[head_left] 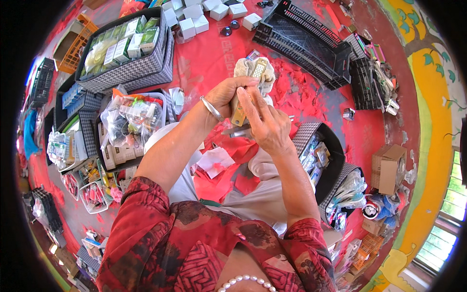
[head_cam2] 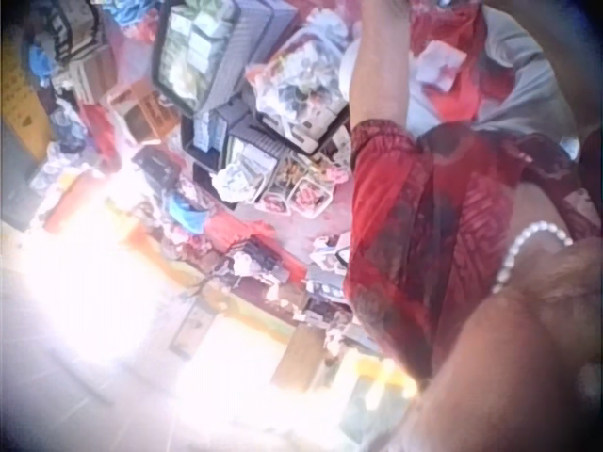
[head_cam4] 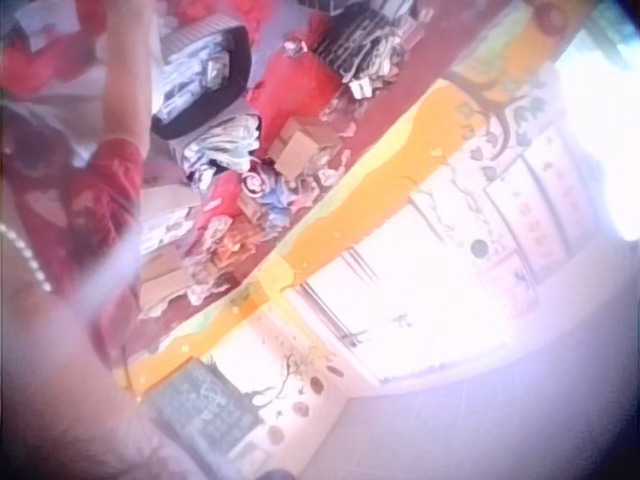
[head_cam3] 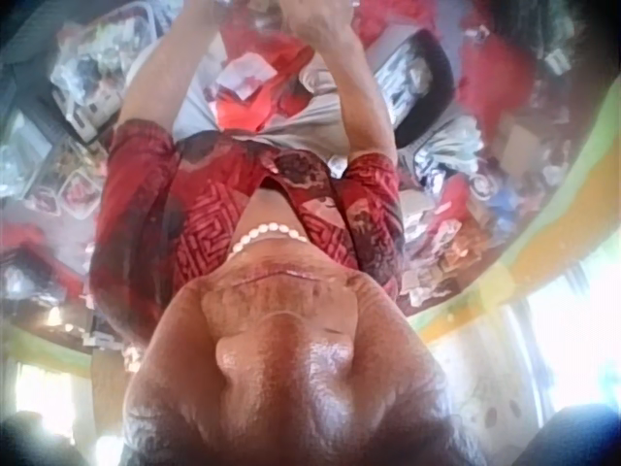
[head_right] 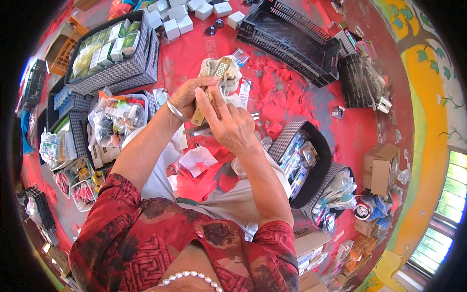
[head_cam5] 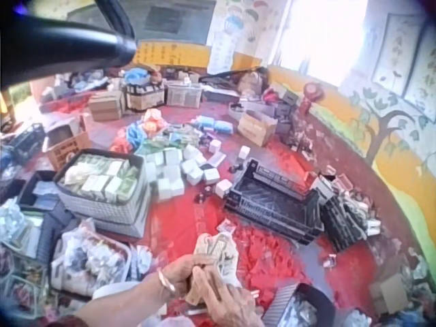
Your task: The person sits on the floor and wipes several small tools with a cloth, including a metal tube, a ruler, and a pen-like object. The person picks up each item, wipes it, and places it back on the floor among other items.
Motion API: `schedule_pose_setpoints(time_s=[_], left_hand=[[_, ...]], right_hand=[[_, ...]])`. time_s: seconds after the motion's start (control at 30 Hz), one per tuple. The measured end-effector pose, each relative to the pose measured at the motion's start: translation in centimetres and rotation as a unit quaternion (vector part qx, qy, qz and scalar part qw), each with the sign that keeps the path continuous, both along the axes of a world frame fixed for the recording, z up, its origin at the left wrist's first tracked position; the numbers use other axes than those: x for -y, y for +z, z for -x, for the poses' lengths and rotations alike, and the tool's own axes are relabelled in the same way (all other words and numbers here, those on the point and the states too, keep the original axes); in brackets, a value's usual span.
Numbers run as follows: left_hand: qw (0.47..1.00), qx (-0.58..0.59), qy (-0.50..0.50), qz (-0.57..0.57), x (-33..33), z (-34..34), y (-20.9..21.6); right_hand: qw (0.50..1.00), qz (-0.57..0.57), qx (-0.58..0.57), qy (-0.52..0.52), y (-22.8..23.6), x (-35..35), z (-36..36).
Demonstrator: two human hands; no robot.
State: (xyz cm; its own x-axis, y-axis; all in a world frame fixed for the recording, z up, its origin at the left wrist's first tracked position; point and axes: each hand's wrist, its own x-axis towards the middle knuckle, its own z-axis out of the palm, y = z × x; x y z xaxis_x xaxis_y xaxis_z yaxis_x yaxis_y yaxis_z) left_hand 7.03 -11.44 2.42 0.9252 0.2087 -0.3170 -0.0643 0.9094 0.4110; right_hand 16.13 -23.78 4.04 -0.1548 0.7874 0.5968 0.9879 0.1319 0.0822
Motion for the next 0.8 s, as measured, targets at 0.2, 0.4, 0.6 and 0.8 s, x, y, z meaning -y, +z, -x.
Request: schedule_pose_setpoints(time_s=[0.2, 0.4, 0.6, 0.8], left_hand=[[0.995, 0.036, 0.059, 0.072, -0.6, -0.6, -1.6], [0.975, -0.076, 0.054, -0.201, 1.6, -0.4, -0.3], [0.953, -0.075, -0.008, -0.294, 2.4, -0.9, -0.6], [0.910, -0.127, -0.035, -0.392, 2.4, -1.2, -1.4]], right_hand=[[0.998, 0.036, 0.033, -0.047, 0.9, 1.4, 0.5], [0.712, 0.005, -0.685, -0.158, 2.2, 0.7, -2.1], [0.708, 0.040, -0.688, -0.157, 0.5, 0.3, -3.7], [0.694, 0.025, -0.696, -0.185, 0.5, 0.3, -4.4]])
